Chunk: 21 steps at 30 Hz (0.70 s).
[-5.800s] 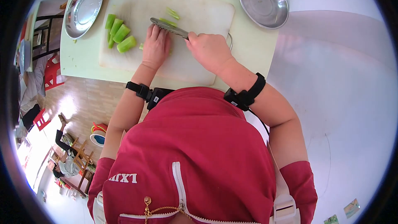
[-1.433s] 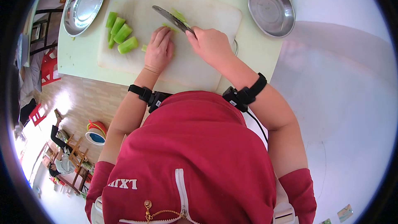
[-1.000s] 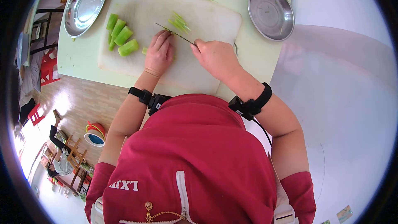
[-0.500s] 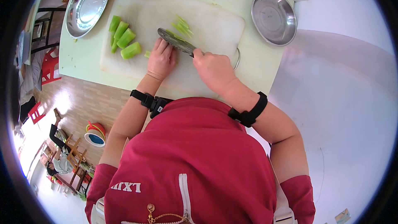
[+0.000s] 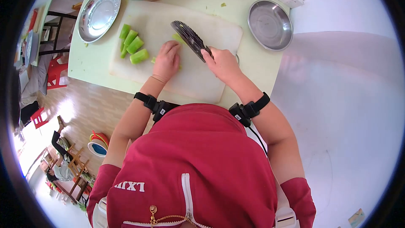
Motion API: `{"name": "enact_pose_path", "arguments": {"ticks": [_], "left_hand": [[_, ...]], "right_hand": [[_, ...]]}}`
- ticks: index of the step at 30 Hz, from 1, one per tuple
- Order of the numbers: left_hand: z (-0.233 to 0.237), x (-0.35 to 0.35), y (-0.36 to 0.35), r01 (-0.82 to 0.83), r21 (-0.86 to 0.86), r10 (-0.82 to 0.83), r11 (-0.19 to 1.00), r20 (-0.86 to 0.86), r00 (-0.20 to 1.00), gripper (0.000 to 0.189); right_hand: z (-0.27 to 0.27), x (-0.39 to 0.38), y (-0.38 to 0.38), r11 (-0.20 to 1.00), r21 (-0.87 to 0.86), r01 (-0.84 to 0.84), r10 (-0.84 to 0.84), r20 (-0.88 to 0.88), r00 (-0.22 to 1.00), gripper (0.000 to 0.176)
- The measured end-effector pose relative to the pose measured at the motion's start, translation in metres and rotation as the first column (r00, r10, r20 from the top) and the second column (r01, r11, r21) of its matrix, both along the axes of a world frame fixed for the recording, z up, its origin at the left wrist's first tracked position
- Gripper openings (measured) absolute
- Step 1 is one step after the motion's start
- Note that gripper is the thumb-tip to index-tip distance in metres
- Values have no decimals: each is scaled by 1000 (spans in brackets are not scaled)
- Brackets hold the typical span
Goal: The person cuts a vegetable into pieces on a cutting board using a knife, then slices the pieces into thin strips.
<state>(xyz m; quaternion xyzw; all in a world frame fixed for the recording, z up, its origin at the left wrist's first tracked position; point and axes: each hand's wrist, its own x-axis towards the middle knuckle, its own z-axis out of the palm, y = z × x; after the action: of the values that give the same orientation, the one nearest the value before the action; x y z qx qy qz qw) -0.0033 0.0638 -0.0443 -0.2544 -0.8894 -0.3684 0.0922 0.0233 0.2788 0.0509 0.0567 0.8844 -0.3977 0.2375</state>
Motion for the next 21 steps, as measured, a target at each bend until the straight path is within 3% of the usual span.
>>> {"name": "enact_pose_path", "arguments": {"ticks": [3, 5, 6, 7, 8, 9, 10, 11, 12, 13, 14, 16, 18, 20, 21], "left_hand": [[5, -8, -4, -38, 92, 26, 995, 128, 991, 24], [15, -17, -15, -64, 130, 43, 989, 164, 985, 22], [20, -25, -21, -96, 171, 61, 981, 202, 977, 19], [20, -34, -29, -87, 171, 52, 981, 198, 979, 19], [18, -41, -38, -157, 252, 73, 955, 316, 946, 19], [23, -45, -40, -236, 318, 82, 918, 431, 899, 20], [28, -47, -39, -227, 315, 75, 921, 430, 900, 20], [34, -50, -40, -172, 377, -22, 910, 458, 889, 23], [48, -54, -39, -121, 439, -118, 890, 478, 870, 27], [64, -54, -35, -10, 354, -180, 935, 498, 848, 34], [74, -54, -30, -3, 352, -186, 936, 501, 845, 34], [85, -54, -21, 246, 52, -226, 968, 614, 757, 38], [60, -61, -21, 256, 119, -268, 959, 671, 691, 41], [49, -70, -21, 303, 246, -364, 921, 820, 440, 38], [51, -71, -21, 309, 247, -367, 919, 821, 437, 38]], "right_hand": [[-1, 6, 5, 999, 31, -9, 12, -89, 996, 35], [0, 11, 5, 968, 241, -73, 150, -319, 936, 30], [-1, 13, 5, 969, 239, -65, 142, -323, 936, 30], [-2, 16, 5, 940, 328, -90, 233, -428, 873, 25], [-2, 22, 6, 903, 417, -102, 325, -509, 797, 23], [-3, 25, 8, 905, 415, -93, 315, -508, 802, 23], [-4, 26, 12, 863, 484, -141, 401, -491, 773, 28], [-5, 27, 13, 814, 551, -186, 485, -467, 740, 39], [-4, 28, 13, 817, 548, -181, 479, -469, 742, 39], [0, 30, 14, 788, 580, -209, 533, -471, 703, 44], [1, 33, 14, 756, 610, -236, 584, -467, 664, 49], [-2, 37, 13, 734, 633, -246, 620, -476, 624, 50], [-1, 35, 14, 706, 662, -251, 660, -486, 573, 50], [2, 35, 13, 661, 695, -282, 711, -461, 532, 52], [1, 36, 12, 663, 694, -279, 707, -460, 537, 52]]}}
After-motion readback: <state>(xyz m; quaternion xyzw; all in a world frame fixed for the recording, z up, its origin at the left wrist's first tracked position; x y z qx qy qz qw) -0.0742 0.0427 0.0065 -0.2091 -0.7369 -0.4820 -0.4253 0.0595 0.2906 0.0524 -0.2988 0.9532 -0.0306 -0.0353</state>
